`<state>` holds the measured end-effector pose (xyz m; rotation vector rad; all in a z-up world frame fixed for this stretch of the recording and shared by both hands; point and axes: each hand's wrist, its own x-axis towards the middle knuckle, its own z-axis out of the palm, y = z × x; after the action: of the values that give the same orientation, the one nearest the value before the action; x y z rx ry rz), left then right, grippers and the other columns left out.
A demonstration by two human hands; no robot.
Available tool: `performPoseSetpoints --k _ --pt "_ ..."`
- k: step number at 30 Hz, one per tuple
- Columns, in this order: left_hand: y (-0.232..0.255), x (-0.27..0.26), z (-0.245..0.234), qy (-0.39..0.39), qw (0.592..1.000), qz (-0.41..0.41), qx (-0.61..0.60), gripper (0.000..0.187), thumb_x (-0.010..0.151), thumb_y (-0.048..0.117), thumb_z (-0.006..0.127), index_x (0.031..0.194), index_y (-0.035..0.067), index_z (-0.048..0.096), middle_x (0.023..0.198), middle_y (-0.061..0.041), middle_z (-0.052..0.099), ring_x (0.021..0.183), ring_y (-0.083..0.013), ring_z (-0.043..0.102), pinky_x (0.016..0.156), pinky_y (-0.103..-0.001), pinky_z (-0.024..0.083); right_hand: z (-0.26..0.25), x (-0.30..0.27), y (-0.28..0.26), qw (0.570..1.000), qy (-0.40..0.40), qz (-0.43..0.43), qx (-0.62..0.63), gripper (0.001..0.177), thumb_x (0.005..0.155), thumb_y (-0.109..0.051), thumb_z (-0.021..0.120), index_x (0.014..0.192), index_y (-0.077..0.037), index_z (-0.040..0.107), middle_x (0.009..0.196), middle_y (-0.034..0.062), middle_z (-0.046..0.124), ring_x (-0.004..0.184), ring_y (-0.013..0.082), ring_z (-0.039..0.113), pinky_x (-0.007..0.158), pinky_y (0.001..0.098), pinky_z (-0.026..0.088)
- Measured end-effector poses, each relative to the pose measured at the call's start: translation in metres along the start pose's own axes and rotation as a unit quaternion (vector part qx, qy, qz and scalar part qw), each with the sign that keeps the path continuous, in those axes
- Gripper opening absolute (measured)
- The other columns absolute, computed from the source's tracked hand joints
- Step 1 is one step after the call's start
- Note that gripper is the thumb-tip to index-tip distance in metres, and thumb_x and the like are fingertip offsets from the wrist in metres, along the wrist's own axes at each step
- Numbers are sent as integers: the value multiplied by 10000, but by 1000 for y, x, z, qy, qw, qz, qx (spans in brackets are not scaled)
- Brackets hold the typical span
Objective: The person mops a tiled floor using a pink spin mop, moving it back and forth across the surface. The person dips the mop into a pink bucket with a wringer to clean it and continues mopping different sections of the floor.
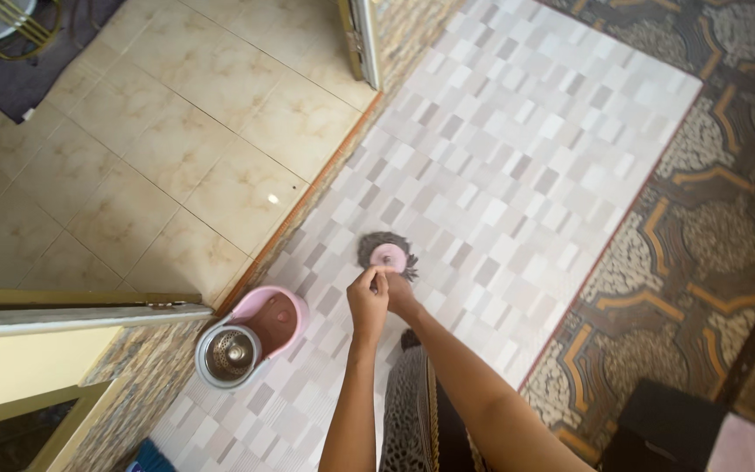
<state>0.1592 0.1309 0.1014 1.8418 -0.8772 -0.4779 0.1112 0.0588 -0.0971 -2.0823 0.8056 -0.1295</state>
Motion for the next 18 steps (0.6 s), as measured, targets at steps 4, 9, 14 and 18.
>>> performPoseSetpoints --k 4,9,14,18 --pt "8 -38 22 -68 997 1 -34 173 959 16 587 955 56 756 895 -82 791 720 -167 713 652 -294 534 -10 -70 21 993 43 106 32 269 886 -296 653 1033 -74 698 1019 136 736 948 328 719 777 475 560" --pt "-10 -104 60 -170 972 -110 -121 191 995 60 571 969 45 760 766 -31 722 568 -89 527 504 -265 407 -23 -163 45 977 -1 212 -21 296 899 -315 637 1026 -53 689 953 160 752 865 330 765 759 466 609" --pt "-34 -152 61 -202 956 -118 -178 199 998 29 555 951 8 747 618 -12 566 568 -63 497 525 -249 396 -12 -215 39 969 77 230 -41 252 855 -294 685 995 -87 723 1055 176 709 955 375 714 816 488 571" --pt "-61 -132 23 -188 953 -112 -211 182 971 16 556 969 6 737 659 0 586 607 -56 517 567 -240 445 18 -192 11 965 75 247 -51 219 870 -282 668 1012 -128 733 1090 131 682 993 346 704 856 486 541"
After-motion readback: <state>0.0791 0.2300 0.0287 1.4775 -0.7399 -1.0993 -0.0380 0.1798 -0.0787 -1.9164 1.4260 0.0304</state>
